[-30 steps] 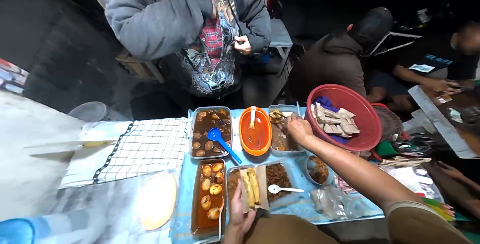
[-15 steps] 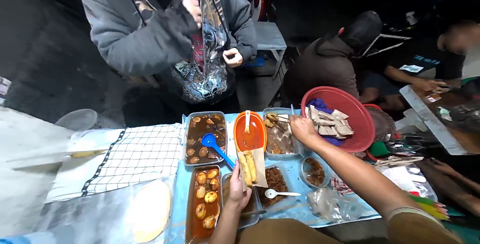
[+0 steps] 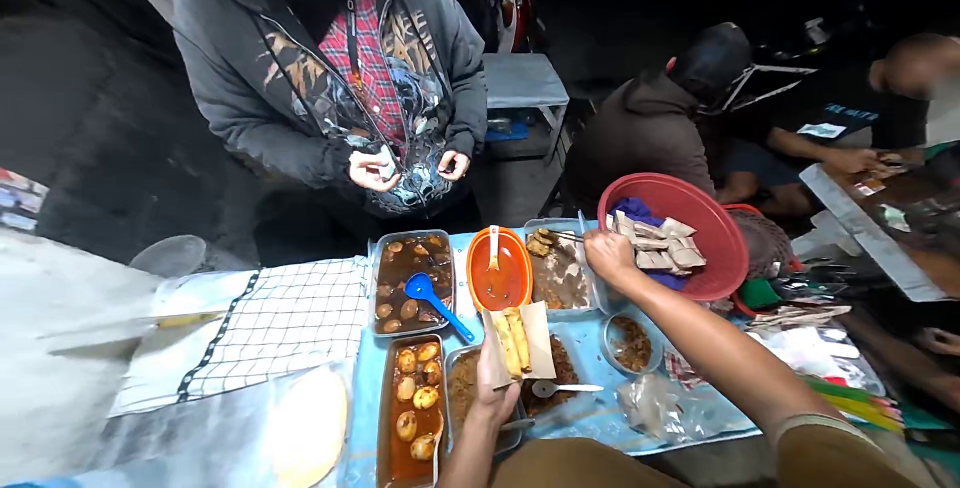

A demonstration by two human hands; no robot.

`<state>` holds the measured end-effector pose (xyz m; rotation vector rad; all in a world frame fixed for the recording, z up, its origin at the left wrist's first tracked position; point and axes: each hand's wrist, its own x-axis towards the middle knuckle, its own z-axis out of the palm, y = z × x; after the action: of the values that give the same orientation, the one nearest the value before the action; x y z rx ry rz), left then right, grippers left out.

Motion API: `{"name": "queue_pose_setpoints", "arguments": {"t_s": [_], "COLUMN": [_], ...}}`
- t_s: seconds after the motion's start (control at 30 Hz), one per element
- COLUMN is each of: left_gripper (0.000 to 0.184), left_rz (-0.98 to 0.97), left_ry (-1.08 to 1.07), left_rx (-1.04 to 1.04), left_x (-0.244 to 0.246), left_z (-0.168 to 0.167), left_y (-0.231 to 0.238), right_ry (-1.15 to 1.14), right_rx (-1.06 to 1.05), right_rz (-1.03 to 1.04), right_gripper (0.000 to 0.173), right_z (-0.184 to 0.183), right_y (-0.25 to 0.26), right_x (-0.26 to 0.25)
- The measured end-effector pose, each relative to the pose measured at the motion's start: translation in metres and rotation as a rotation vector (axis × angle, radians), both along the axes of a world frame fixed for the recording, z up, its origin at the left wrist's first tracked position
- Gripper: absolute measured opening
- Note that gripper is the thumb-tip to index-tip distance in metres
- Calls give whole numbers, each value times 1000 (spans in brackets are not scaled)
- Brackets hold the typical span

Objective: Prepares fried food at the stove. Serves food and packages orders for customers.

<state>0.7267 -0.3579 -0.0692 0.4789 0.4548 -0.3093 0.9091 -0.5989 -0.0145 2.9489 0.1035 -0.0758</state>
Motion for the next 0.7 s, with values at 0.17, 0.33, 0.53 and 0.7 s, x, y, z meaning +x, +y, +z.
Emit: {"name": "queue_pose_setpoints", "arguments": {"t_s": [0.17, 0.33, 0.53, 0.7], "left_gripper": [62, 66, 69, 74], "left_rz": [16, -33, -191, -401], "left_ry": [-9, -37, -100, -121], "left_rx": [97, 190, 46, -88], "left_x": [29, 74, 102, 107], "left_z": [-13, -12, -7, 2], "left_y": [-16, -42, -50, -52], "right_ry": [81, 143, -262, -363], "right_rx": [76, 289, 217, -3], "right_rz": [-126, -236, 324, 690], "right_gripper": [26, 27, 29, 32], "right_z": [40, 86, 124, 114], "right_y": [-11, -56, -86, -78], "right_x": [-7, -30, -118, -154]}}
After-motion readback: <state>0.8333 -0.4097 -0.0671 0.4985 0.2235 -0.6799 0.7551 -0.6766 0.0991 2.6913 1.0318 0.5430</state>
